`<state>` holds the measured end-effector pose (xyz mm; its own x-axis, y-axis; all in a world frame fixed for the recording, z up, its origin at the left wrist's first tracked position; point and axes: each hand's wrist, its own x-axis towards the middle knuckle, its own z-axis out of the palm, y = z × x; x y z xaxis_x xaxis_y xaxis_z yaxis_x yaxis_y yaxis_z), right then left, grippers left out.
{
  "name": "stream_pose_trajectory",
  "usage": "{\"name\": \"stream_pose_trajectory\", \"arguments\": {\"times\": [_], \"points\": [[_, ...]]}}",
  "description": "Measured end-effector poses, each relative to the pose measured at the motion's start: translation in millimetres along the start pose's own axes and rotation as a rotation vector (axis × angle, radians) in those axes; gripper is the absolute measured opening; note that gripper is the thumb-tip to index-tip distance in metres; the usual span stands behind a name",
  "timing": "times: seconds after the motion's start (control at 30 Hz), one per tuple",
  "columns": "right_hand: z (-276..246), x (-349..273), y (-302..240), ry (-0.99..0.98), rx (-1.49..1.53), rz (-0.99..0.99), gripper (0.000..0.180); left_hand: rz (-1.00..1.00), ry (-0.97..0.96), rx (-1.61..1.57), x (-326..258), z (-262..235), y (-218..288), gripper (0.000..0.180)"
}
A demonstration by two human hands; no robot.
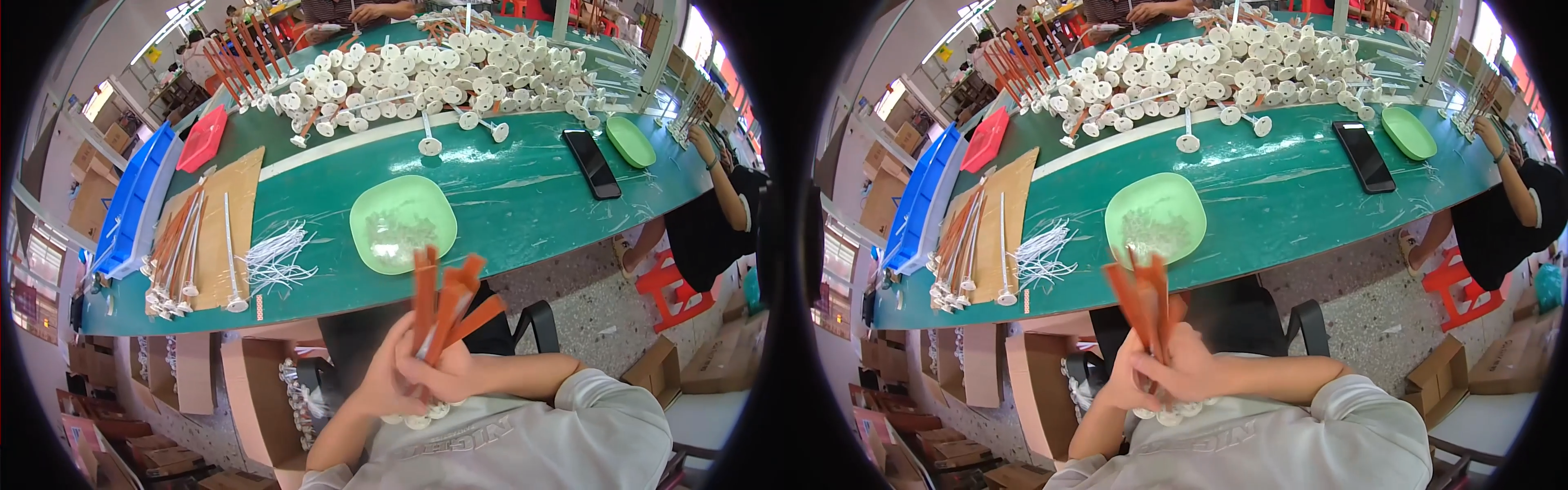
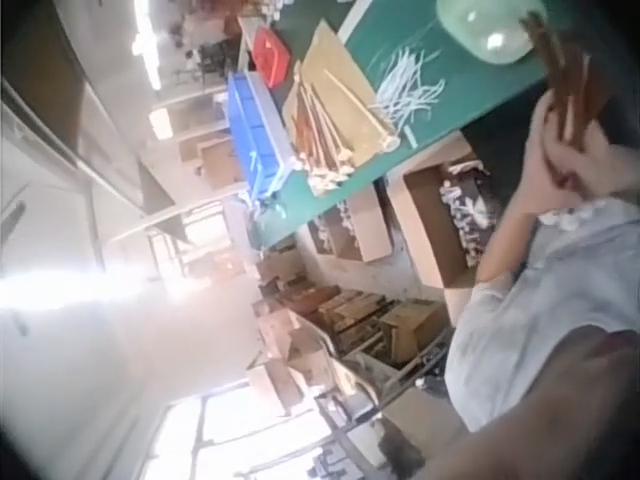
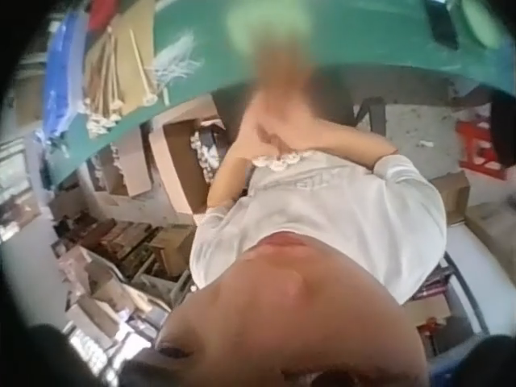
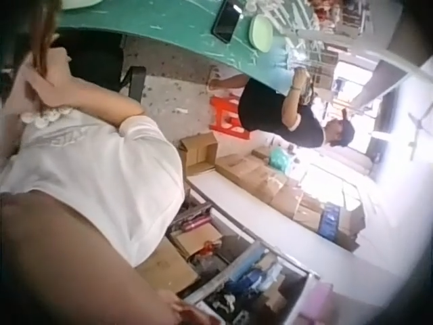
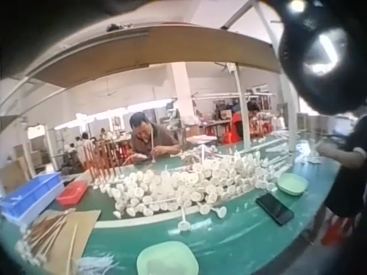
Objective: Bundling LED light components with wire ties and placing them into a cardboard box.
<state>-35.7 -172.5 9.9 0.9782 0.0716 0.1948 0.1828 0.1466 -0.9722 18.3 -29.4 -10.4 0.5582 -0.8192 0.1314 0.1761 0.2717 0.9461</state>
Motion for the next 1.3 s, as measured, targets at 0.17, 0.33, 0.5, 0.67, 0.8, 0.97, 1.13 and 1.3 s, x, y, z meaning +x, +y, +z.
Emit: {"name": "stream_pose_trajectory", "arguments": {"times": [0.17, 0.33, 0.5, 0.67, 0.8, 0.97, 1.13, 1.3], "points": [[14, 23, 0, 0.28, -0.091, -0.615, 0.02, -0.003, 0.007, 0.09, -14, 8, -29, 0.101], [-13, 28, 1, -0.153, -0.106, -0.26, 0.017, -0.035, -0.044, 0.398, -9, 9, -31, 0.071], [-23, 26, -7, -0.121, 0.036, -0.2, 0.014, -0.118, -0.094, 0.205, 0, 15, -31, 0.061], [-42, 20, -17, -0.284, 0.019, -0.131, 0.009, 0.18, 0.014, 0.243, 4, 22, -21, 0.053], [-43, 18, -11, -0.325, -0.057, -0.129, 0.014, 0.143, -0.064, 0.223, 6, 25, -17, 0.045], [-39, 33, -14, -0.391, -0.075, -0.18, 0.015, 0.345, -0.11, 0.179, 9, 22, -18, 0.033], [-18, 54, -31, -0.347, -0.11, -0.087, 0.012, 0.098, 0.046, -0.141, 0, 25, -19, 0.028], [21, 94, -44, -0.318, -0.417, -0.046, 0.016, 0.09, 0.29, -0.166, -11, 2, -9, 0.023]]}}
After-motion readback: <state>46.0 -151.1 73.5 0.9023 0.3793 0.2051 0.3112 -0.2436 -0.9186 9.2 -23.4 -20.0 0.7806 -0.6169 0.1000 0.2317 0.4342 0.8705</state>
